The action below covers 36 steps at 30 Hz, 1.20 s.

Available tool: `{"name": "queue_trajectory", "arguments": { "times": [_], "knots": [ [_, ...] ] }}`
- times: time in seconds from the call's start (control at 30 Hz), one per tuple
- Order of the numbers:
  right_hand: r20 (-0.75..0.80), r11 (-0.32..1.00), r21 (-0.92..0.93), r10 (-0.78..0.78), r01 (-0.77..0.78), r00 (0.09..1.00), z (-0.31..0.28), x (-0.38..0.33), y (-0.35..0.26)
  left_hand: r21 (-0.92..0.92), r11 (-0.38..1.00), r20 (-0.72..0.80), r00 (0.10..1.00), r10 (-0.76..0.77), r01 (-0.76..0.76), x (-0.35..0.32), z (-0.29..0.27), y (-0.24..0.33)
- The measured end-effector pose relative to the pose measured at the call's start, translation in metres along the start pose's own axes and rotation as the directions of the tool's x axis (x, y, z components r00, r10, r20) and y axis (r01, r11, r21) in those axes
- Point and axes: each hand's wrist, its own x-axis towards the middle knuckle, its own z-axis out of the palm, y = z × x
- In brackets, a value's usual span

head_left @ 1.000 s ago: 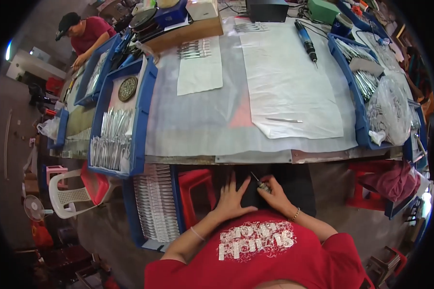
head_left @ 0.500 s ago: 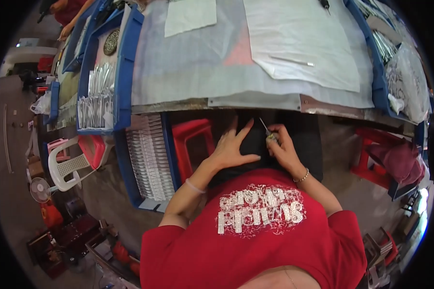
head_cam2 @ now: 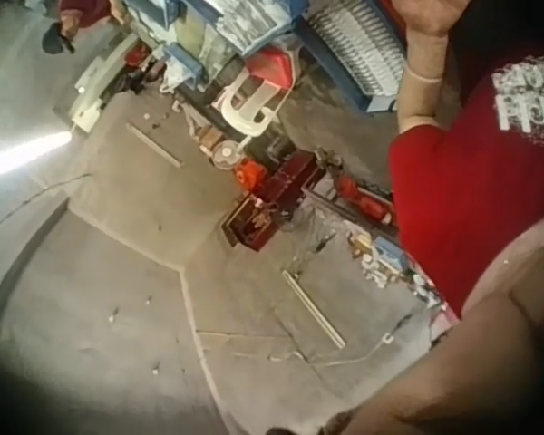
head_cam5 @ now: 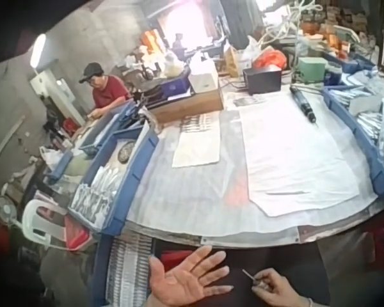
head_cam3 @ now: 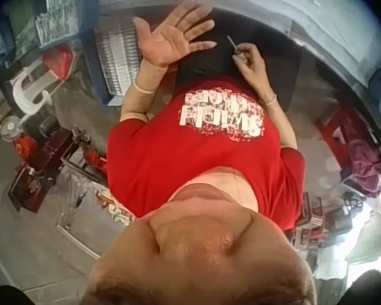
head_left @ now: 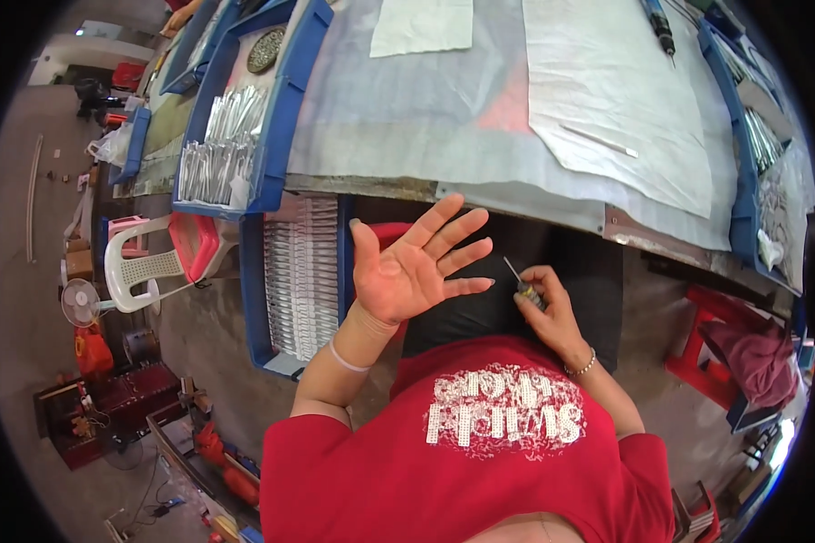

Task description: Assembling small white plastic components using a handheld tool at a workbench.

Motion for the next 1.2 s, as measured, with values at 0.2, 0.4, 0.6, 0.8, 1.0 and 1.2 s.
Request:
{"name": "queue_trajectory", "arguments": {
  "times": [0.2,0.4,0.6,0.8,1.0,1.2],
  "knots": [
    [0.034,0.996,-0.072,-0.047,0.049,0.998,-0.008,0.014,0.003,0.212,0.976,-0.245,0.964,0.107,-0.054,0.034,-0.007,0.033],
    [0.042,0.999,-0.039,-0.017,0.018,0.999,-0.008,0.030,0.026,0.849,0.528,-0.243,0.881,0.405,-0.008,0.102,-0.012,0.103],
    [0.127,0.982,0.101,0.146,-0.160,0.981,-0.013,0.035,0.031,0.701,-0.701,0.264,0.866,0.424,0.129,0.224,-0.066,0.186],
    [0.154,0.971,0.054,0.223,-0.234,0.963,-0.019,0.043,0.019,0.084,-0.994,0.344,0.934,0.097,0.072,0.289,-0.119,0.239],
    [0.188,0.964,0.086,0.232,-0.251,0.955,-0.024,0.051,0.008,-0.203,-0.977,0.303,0.944,-0.131,-0.070,0.314,-0.127,0.251],
    [0.192,0.988,0.063,0.126,-0.140,0.973,-0.018,0.044,0.012,-0.251,-0.960,0.288,0.937,-0.197,-0.124,0.299,-0.109,0.256]
  ]
}}
